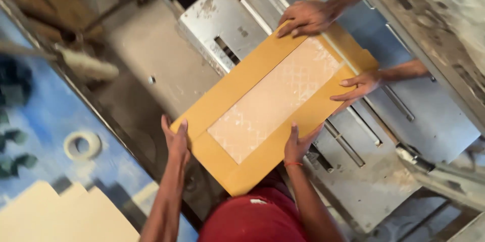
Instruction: The person folds small green cardboard pieces and then assembles larger flat cardboard sheets into boxes using a tape dispenser machine. The person repeatedly places the cardboard on the machine to apply tape and fold the flaps.
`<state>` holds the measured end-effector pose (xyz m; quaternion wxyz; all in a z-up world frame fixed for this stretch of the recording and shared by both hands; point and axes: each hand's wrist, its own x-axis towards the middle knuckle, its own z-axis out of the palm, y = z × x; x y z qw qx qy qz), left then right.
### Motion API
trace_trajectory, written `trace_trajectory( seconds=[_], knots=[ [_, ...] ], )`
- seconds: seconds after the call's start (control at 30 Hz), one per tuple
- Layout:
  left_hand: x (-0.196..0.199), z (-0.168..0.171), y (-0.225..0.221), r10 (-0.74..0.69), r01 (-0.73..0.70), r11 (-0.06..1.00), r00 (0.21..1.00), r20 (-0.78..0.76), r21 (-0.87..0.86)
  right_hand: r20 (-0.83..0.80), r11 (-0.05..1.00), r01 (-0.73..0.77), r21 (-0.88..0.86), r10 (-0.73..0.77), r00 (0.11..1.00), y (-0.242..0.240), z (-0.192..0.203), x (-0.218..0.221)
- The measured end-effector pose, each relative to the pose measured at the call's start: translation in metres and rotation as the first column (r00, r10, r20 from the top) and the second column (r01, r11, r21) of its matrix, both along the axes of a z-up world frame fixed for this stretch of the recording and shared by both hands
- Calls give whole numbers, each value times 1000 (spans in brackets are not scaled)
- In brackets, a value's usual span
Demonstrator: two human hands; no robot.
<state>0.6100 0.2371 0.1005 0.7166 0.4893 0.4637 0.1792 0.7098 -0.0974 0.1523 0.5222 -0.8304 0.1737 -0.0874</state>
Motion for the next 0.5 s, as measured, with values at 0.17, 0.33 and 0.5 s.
trace_trajectory(
  seconds=[0.17, 0.33, 0.5],
  knots=[
    [86, 75, -37, -219, 193, 964, 966, -134, -185, 21, 989, 21, -148, -19, 1000, -59, -24, 63],
    [187, -18, -90, -452, 519, 797, 852, -265, 308, 68, 998, -61, 0, 61, 996, -86, -5, 126],
    [248, 38, -109, -543, 774, 497, 630, -555, 393, 54, 996, -76, -56, 79, 995, -60, -12, 82]
  ],
)
